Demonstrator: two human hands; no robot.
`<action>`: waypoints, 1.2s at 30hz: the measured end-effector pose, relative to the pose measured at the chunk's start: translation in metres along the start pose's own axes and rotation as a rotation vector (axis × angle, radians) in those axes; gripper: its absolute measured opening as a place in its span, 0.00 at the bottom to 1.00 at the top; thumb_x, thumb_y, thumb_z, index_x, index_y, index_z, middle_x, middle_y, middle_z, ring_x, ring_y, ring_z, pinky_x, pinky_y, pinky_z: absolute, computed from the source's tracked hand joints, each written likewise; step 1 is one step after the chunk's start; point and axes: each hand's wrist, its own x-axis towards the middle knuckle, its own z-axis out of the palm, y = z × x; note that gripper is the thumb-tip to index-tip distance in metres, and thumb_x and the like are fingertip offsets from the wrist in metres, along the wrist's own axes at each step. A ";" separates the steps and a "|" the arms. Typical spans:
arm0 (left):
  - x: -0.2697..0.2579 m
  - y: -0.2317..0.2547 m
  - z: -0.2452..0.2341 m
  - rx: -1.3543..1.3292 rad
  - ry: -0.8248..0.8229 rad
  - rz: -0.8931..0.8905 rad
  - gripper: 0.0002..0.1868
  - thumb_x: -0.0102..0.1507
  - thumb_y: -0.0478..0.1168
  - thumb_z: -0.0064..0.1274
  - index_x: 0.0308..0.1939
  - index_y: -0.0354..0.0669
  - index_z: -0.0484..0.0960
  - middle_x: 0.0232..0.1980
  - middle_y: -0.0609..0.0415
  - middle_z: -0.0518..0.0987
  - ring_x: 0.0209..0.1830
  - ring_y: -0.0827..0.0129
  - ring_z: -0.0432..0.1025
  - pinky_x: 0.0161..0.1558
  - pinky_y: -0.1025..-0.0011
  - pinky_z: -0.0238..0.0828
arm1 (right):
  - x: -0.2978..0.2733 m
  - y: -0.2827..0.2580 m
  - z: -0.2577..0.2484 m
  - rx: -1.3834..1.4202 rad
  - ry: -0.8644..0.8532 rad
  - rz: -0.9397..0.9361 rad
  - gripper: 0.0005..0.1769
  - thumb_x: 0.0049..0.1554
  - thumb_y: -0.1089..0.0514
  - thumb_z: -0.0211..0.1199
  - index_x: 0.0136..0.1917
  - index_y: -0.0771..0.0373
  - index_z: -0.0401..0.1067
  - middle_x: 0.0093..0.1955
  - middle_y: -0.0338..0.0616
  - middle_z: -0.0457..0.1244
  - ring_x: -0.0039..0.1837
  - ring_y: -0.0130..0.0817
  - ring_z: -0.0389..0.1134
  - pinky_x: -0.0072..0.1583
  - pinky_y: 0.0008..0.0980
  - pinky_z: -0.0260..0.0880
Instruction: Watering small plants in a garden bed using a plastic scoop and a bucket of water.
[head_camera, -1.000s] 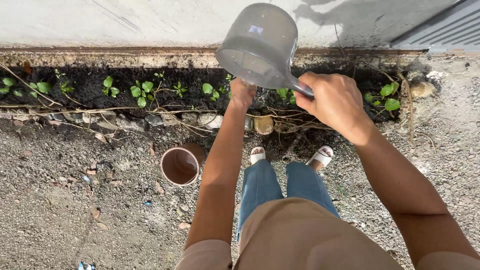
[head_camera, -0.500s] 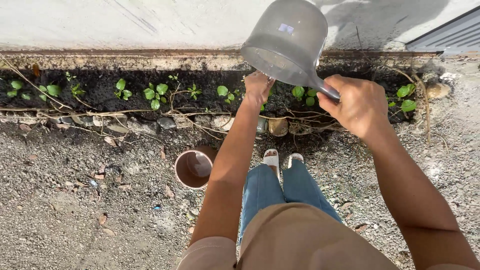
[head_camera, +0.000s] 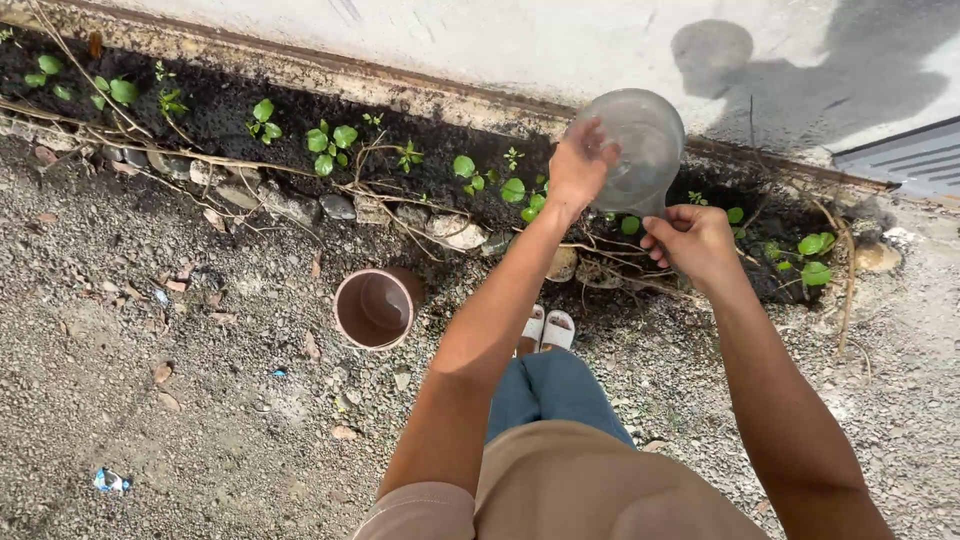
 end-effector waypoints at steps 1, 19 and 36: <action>0.004 -0.017 -0.006 0.068 -0.013 -0.058 0.27 0.63 0.49 0.58 0.64 0.42 0.78 0.61 0.36 0.80 0.66 0.41 0.73 0.66 0.44 0.72 | 0.000 0.001 0.013 0.041 -0.067 0.017 0.09 0.61 0.65 0.65 0.46 0.77 0.74 0.32 0.58 0.67 0.31 0.35 0.69 0.31 0.32 0.73; -0.126 -0.205 -0.321 0.214 0.469 -0.180 0.23 0.64 0.61 0.55 0.31 0.46 0.88 0.34 0.45 0.85 0.45 0.40 0.79 0.48 0.48 0.72 | -0.073 0.031 0.319 0.008 -0.559 0.102 0.10 0.58 0.65 0.61 0.36 0.72 0.74 0.28 0.56 0.66 0.26 0.34 0.67 0.26 0.30 0.69; -0.136 -0.630 -0.453 0.407 0.158 -0.553 0.13 0.67 0.48 0.48 0.49 0.59 0.88 0.45 0.49 0.87 0.51 0.46 0.80 0.56 0.51 0.77 | -0.080 0.360 0.638 -0.595 -0.495 0.223 0.19 0.55 0.54 0.55 0.40 0.76 0.72 0.31 0.63 0.66 0.39 0.54 0.73 0.37 0.47 0.72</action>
